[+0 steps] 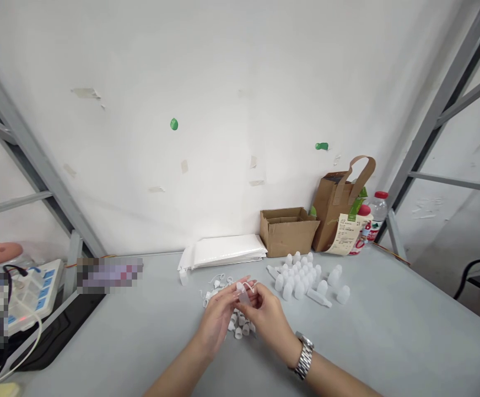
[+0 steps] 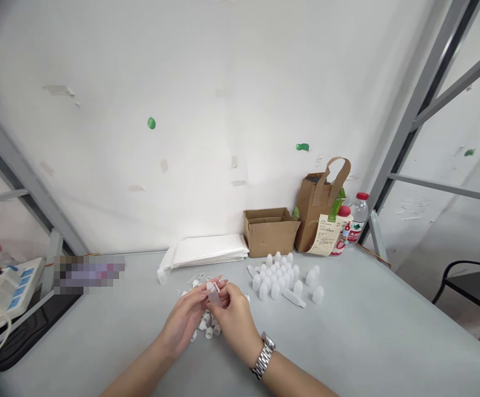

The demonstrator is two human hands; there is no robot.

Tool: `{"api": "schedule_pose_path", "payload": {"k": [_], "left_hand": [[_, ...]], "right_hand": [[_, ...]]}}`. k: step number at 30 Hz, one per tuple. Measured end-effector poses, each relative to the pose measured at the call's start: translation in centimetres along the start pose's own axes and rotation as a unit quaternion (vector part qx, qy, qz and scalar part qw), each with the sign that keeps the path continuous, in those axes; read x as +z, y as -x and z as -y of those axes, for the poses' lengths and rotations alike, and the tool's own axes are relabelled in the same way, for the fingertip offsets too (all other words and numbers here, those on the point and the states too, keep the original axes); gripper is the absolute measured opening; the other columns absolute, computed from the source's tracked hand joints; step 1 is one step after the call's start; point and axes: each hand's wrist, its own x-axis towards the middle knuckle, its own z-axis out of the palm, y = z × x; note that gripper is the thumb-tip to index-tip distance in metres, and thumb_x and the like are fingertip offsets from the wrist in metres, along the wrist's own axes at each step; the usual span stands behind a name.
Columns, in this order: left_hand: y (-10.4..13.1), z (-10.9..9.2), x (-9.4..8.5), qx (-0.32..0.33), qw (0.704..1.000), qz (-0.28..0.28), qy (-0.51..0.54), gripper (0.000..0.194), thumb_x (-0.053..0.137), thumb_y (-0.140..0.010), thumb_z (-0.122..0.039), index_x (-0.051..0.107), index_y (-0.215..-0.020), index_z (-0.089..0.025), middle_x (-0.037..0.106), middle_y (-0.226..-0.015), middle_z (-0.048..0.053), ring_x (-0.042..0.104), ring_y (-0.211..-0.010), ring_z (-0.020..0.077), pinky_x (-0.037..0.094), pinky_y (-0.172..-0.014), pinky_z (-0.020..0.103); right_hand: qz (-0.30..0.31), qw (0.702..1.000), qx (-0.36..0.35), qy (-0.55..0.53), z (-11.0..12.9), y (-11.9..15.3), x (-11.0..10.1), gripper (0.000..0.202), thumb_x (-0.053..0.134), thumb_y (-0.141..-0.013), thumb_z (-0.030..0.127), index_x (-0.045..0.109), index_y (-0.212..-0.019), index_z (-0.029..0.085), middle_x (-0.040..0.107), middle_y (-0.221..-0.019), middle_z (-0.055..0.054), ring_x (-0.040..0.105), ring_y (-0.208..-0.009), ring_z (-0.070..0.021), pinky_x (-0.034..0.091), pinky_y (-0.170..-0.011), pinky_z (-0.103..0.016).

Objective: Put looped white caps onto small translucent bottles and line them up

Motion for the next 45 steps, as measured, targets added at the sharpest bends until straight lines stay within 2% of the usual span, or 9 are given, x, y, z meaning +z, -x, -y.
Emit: {"api": "schedule_pose_path", "payload": {"k": [13, 17, 19, 21, 23, 27, 34, 39, 45], "left_hand": [[-0.3, -0.2, -0.3, -0.019, 0.999, 0.008, 0.024, 0.035, 0.048, -0.076, -0.024, 0.063, -0.106, -0.014, 0.065, -0.108, 0.010, 0.051, -0.111, 0.0256, 0.036, -0.096, 0.039], [-0.9, -1.4, -1.6, 0.019, 0.993, -0.061, -0.097, 0.037, 0.052, -0.073, -0.030, 0.061, -0.106, -0.016, 0.064, -0.109, 0.010, 0.054, -0.107, 0.0243, 0.037, -0.093, 0.036], [-1.3, -2.0, -2.6, 0.060, 0.961, -0.132, -0.235, 0.036, 0.056, -0.070, -0.034, 0.063, -0.100, -0.017, 0.066, -0.101, 0.010, 0.057, -0.098, 0.0245, 0.041, -0.087, 0.037], [-1.6, -2.2, -3.5, 0.112, 0.897, -0.164, -0.395, 0.028, 0.057, -0.067, -0.034, 0.065, -0.090, -0.020, 0.067, -0.091, 0.007, 0.058, -0.089, 0.0236, 0.041, -0.083, 0.036], [-1.6, -2.1, -4.1, 0.118, 0.847, -0.123, -0.503, 0.021, 0.058, -0.067, -0.033, 0.067, -0.082, -0.022, 0.066, -0.085, 0.006, 0.057, -0.085, 0.0234, 0.041, -0.080, 0.036], [-1.1, -1.3, -3.7, 0.081, 0.801, -0.029, -0.592, 0.015, 0.059, -0.066, -0.030, 0.067, -0.077, -0.022, 0.065, -0.083, 0.006, 0.055, -0.086, 0.0248, 0.039, -0.078, 0.035], [-0.8, -1.4, -3.8, 0.050, 0.796, -0.004, -0.603, 0.010, 0.057, -0.067, -0.022, 0.064, -0.074, -0.021, 0.062, -0.084, 0.005, 0.054, -0.089, 0.0244, 0.038, -0.079, 0.034], [-1.4, -0.9, -4.9, 0.118, 0.754, -0.073, -0.642, 0.022, 0.051, -0.074, -0.021, 0.063, -0.091, -0.020, 0.061, -0.093, 0.008, 0.051, -0.096, 0.0257, 0.038, -0.083, 0.037], [-2.4, 0.6, -5.6, 0.146, 0.742, -0.062, -0.651, 0.026, 0.051, -0.076, -0.022, 0.065, -0.098, -0.024, 0.062, -0.095, 0.008, 0.051, -0.097, 0.0250, 0.039, -0.085, 0.037]], "right_hand": [[0.073, 0.978, 0.095, -0.172, 0.0, -0.6, 0.0, 0.030, 0.073, -0.056, 0.032, 0.048, -0.063, 0.018, 0.053, -0.049, 0.006, 0.048, -0.044, -0.0094, 0.040, -0.046, -0.023], [0.047, 0.979, 0.090, -0.176, 0.8, -0.9, -0.8, 0.035, 0.074, -0.054, 0.041, 0.050, -0.064, 0.018, 0.055, -0.052, 0.004, 0.051, -0.047, -0.0111, 0.041, -0.048, -0.024], [0.016, 0.981, 0.078, -0.177, 1.1, -1.2, -1.3, 0.037, 0.073, -0.054, 0.046, 0.051, -0.064, 0.018, 0.056, -0.054, 0.003, 0.052, -0.049, -0.0122, 0.042, -0.050, -0.026], [-0.010, 0.983, 0.060, -0.174, 1.2, -1.4, -1.7, 0.039, 0.072, -0.055, 0.050, 0.051, -0.065, 0.018, 0.056, -0.055, 0.003, 0.052, -0.051, -0.0130, 0.043, -0.052, -0.027], [-0.028, 0.984, 0.045, -0.169, 1.2, -1.6, -2.0, 0.041, 0.070, -0.055, 0.053, 0.052, -0.065, 0.018, 0.054, -0.055, 0.003, 0.052, -0.052, -0.0134, 0.044, -0.054, -0.027], [-0.036, 0.987, 0.030, -0.153, 1.2, -1.5, -2.1, 0.043, 0.068, -0.056, 0.057, 0.052, -0.066, 0.019, 0.053, -0.056, 0.003, 0.052, -0.052, -0.0137, 0.044, -0.054, -0.028], [-0.029, 0.987, 0.029, -0.157, 1.2, -1.5, -2.1, 0.039, 0.069, -0.058, 0.052, 0.053, -0.067, 0.017, 0.053, -0.058, 0.003, 0.051, -0.053, -0.0125, 0.044, -0.053, -0.026], [-0.022, 0.986, 0.035, -0.161, 1.2, -1.5, -2.1, 0.035, 0.071, -0.060, 0.047, 0.054, -0.068, 0.017, 0.054, -0.059, 0.003, 0.051, -0.055, -0.0121, 0.042, -0.054, -0.025], [-0.001, 0.987, 0.037, -0.155, 0.7, -1.4, -1.7, 0.035, 0.069, -0.061, 0.047, 0.056, -0.069, 0.017, 0.057, -0.062, 0.001, 0.054, -0.058, -0.0141, 0.043, -0.055, -0.027]]}}
